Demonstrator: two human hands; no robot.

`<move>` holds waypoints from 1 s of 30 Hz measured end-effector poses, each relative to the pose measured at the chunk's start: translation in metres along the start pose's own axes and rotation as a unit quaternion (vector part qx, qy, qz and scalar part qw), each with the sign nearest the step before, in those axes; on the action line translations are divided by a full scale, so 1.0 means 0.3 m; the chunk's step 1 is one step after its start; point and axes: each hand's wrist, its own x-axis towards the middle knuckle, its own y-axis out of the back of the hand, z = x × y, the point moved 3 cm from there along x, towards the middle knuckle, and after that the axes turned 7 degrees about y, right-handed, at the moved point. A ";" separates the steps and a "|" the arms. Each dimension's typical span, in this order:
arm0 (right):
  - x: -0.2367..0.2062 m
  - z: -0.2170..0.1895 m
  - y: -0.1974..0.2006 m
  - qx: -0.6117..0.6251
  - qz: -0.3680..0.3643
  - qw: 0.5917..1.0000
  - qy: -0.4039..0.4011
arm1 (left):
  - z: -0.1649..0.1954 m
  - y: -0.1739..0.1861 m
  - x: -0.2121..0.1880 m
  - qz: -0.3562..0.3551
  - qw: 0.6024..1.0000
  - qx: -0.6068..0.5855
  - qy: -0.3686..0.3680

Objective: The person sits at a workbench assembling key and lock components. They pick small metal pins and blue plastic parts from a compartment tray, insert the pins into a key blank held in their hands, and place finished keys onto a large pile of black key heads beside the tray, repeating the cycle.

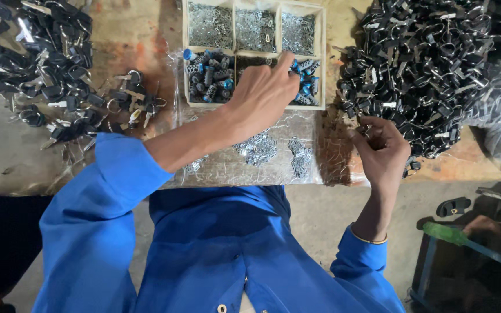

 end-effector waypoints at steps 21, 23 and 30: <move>0.015 -0.274 -0.232 -0.150 -0.085 0.939 0.298 | -0.099 0.216 -0.056 0.112 0.942 -0.316 0.028; 0.014 -0.288 -0.224 -0.175 -0.099 0.939 0.280 | -0.121 0.245 -0.116 0.088 0.918 -0.384 0.045; 0.075 -0.342 -0.211 -0.111 -0.154 0.934 0.303 | -0.170 0.215 -0.241 0.023 0.816 -0.555 0.160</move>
